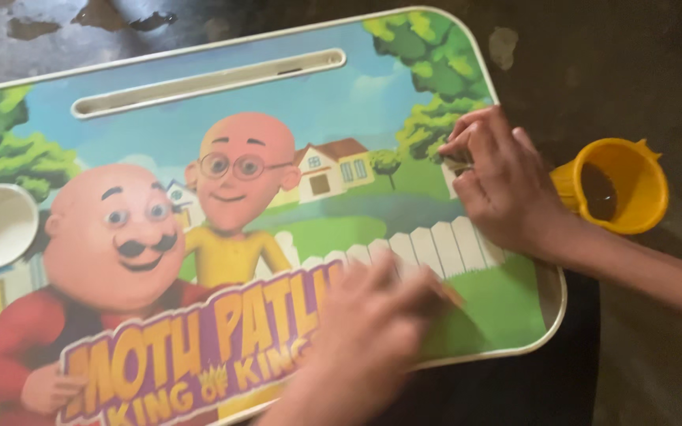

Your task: The person wipes a plastic tray with a red cloth, repeatedly dipping the cloth into a yellow cup of water to wet it. The tray is cleaned section by section, and the cloth is wrung out between dips.

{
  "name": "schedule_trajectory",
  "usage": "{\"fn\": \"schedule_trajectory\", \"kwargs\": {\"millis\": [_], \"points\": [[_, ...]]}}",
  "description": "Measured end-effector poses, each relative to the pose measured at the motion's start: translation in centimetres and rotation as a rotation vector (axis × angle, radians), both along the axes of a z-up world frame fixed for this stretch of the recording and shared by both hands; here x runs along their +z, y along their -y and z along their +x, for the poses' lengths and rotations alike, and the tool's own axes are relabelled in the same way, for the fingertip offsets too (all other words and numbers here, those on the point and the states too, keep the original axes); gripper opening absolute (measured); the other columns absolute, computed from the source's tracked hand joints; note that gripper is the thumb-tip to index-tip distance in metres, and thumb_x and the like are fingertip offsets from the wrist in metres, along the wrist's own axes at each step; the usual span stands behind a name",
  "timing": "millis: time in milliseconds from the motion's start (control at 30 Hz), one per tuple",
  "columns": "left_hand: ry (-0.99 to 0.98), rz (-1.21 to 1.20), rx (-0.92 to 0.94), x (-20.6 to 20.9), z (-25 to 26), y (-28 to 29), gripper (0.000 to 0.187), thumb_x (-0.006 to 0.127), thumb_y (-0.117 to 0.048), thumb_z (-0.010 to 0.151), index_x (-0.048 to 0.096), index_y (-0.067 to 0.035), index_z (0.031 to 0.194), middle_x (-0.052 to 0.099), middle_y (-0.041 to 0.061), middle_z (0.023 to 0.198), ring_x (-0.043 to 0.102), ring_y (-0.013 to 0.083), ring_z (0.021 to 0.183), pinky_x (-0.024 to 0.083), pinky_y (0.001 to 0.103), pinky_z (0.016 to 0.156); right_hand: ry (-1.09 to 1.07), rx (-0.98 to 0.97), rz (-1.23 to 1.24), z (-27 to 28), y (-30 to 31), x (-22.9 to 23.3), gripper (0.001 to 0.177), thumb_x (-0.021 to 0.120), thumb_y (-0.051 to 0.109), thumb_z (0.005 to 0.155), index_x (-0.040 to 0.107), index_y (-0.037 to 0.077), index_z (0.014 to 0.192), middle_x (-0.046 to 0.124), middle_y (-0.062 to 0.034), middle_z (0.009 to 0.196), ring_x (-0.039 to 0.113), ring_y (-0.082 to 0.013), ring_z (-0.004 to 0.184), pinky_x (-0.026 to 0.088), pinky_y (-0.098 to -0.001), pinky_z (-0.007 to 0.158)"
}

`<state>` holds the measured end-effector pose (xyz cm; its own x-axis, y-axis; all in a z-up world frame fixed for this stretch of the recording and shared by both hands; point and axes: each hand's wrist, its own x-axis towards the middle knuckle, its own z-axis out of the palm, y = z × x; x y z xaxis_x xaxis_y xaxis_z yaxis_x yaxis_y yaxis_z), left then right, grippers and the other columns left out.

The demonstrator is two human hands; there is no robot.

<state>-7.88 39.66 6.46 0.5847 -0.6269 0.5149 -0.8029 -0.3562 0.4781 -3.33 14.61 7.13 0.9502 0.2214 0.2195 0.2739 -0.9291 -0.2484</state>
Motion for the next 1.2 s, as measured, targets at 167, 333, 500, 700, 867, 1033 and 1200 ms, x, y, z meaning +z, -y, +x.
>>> {"fn": "schedule_trajectory", "kwargs": {"millis": [167,333,500,700,867,1033,1200], "points": [[-0.015,-0.009,0.322,-1.8,-0.1,1.0,0.005,0.072,-0.007,0.086,0.073,-0.009,0.091,0.056,0.008,0.088,0.056,0.0274,0.08,0.041,0.045,0.065,-0.001,0.003,-0.024,0.2,-0.1,-0.6,0.03,0.053,0.007,0.084,0.054,0.002,0.114,0.049,-0.0149,0.122,0.055,-0.0311,0.111,0.042,-0.0476,0.089],[0.042,0.032,0.152,-0.1,-2.0,0.6,0.018,0.069,-0.009,0.073,0.072,-0.01,0.091,0.058,0.004,0.092,0.058,0.0243,0.085,0.044,0.041,0.068,0.007,0.025,-0.011,0.0,0.0,-0.4,0.028,0.055,0.008,0.084,0.053,0.002,0.112,0.049,-0.0152,0.119,0.056,-0.0308,0.11,0.043,-0.0481,0.089],[0.004,0.11,0.238,-1.5,1.0,-1.6,0.01,0.071,-0.01,0.076,0.065,-0.006,0.082,0.055,0.007,0.094,0.057,0.0263,0.09,0.044,0.044,0.071,-0.004,0.017,-0.037,0.2,0.0,-0.7,0.029,0.055,0.007,0.085,0.053,0.001,0.113,0.049,-0.0157,0.119,0.056,-0.0309,0.111,0.042,-0.0466,0.088],[0.079,0.165,0.226,-3.2,0.3,-1.3,0.025,0.065,-0.011,0.075,0.07,-0.001,0.097,0.056,0.01,0.097,0.057,0.0277,0.089,0.048,0.046,0.075,0.001,0.024,-0.007,0.3,-0.1,-0.5,0.028,0.056,0.006,0.083,0.051,0.002,0.111,0.05,-0.0149,0.116,0.056,-0.0293,0.104,0.042,-0.0466,0.088],[-0.033,0.155,0.101,-1.3,-5.2,1.9,0.021,0.066,-0.017,0.07,0.065,-0.004,0.086,0.054,0.013,0.089,0.054,0.0289,0.08,0.05,0.046,0.075,0.015,0.022,-0.006,0.1,-0.4,-0.2,0.03,0.058,0.007,0.081,0.054,0.003,0.11,0.051,-0.0145,0.114,0.056,-0.0311,0.104,0.042,-0.0454,0.086],[0.105,0.295,0.171,-1.7,3.6,-1.3,0.022,0.065,-0.018,0.069,0.066,-0.003,0.085,0.056,0.012,0.091,0.056,0.0298,0.084,0.049,0.046,0.075,-0.024,-0.014,-0.019,0.5,-0.1,-0.6,0.028,0.058,0.007,0.082,0.054,0.003,0.11,0.05,-0.0138,0.11,0.055,-0.0298,0.098,0.042,-0.045,0.084],[0.046,0.271,0.055,0.3,-2.0,-0.4,0.025,0.065,-0.019,0.07,0.069,-0.002,0.087,0.057,0.012,0.091,0.057,0.0301,0.087,0.049,0.046,0.078,0.022,0.018,0.025,0.3,-0.1,-0.4,0.029,0.058,0.007,0.083,0.053,0.003,0.111,0.052,-0.0127,0.111,0.057,-0.0302,0.1,0.042,-0.0451,0.086]]}}
